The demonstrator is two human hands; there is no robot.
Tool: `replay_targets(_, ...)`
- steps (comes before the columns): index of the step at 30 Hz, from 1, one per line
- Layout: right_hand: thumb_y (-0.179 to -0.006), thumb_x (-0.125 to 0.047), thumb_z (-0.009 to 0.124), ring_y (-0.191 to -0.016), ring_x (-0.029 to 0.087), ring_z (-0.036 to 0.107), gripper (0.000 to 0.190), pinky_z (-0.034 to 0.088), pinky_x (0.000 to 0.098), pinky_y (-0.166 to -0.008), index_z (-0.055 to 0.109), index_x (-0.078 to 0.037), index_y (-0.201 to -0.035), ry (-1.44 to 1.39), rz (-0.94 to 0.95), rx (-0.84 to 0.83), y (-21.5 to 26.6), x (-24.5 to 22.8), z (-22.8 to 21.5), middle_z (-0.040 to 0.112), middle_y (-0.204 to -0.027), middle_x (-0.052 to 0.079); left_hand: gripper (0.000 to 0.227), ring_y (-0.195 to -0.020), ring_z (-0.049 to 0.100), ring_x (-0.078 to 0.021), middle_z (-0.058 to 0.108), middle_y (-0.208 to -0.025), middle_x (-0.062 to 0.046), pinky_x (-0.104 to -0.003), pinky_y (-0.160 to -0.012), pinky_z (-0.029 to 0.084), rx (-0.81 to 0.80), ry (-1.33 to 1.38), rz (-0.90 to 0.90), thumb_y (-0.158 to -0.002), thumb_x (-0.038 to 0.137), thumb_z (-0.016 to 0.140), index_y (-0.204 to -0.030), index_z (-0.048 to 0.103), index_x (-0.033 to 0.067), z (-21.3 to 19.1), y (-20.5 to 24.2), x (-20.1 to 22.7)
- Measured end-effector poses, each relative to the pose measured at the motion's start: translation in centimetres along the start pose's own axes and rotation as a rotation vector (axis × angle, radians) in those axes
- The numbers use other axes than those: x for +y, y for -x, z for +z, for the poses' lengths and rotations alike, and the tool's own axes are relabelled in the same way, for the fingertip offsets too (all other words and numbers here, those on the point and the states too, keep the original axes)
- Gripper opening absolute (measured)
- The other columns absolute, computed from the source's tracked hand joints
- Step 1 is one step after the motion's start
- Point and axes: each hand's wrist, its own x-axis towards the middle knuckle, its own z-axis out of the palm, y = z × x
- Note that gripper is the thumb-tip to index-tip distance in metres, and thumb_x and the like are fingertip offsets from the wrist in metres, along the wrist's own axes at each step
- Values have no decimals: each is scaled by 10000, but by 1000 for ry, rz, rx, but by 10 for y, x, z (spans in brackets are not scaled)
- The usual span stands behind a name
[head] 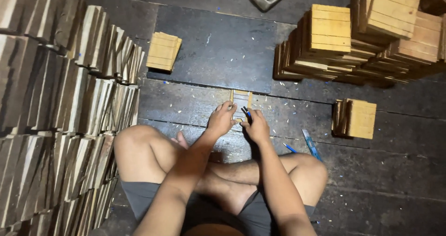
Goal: The person sits on the floor and uses a pen to draw lines on small wooden blocks. They handle the blocks one at a time, marking them and then placing them into a separate stack.
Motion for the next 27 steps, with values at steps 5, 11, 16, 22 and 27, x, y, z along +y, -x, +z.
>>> replay_targets(5, -849, -313, 823, -1220, 367, 632, 644, 548, 575, -998, 577, -228, -1439, 2, -24, 33, -6, 9, 10, 596, -1338, 36, 643, -1309, 538, -397, 476, -1454, -94, -549, -1054, 494, -31, -29, 7, -886, 279, 759, -1469, 559, 93, -2, -2, -1)
replay_targets(11, -897, -269, 764, -1203, 434, 633, 619, 542, 602, -998, 539, -151, -1462, 29, -20, 11, 10, -12, -2, 575, -1355, 106, 662, -1313, 536, -385, 458, -1438, -86, -534, -1043, 502, -63, -52, 9, -883, 308, 758, -1474, 548, 96, -2, -5, -1)
replay_targets(16, -874, -286, 775, -1203, 430, 636, 639, 542, 596, -992, 547, -162, -1457, 25, -14, 17, 10, -16, -8, 575, -1345, 100, 658, -1313, 529, -383, 448, -1439, -90, -529, -1045, 495, -62, -68, 5, -895, 300, 749, -1481, 540, 86, -4, -4, 4)
replay_targets(22, -867, -303, 778, -1191, 416, 645, 644, 545, 591, -984, 545, -186, -1457, 45, -11, 24, 9, -12, -4, 588, -1321, 82, 661, -1285, 550, -397, 469, -1404, -91, -536, -1028, 501, -53, -52, 2, -871, 312, 758, -1463, 565, 90, -7, -3, 5)
replay_targets(27, -861, -312, 791, -1187, 413, 647, 647, 544, 597, -981, 552, -192, -1451, 38, -18, 30, 8, -13, -5, 592, -1322, 68, 639, -1276, 567, -397, 497, -1384, -90, -537, -1026, 508, -48, -26, -7, -862, 323, 763, -1437, 598, 98, -5, -9, 1)
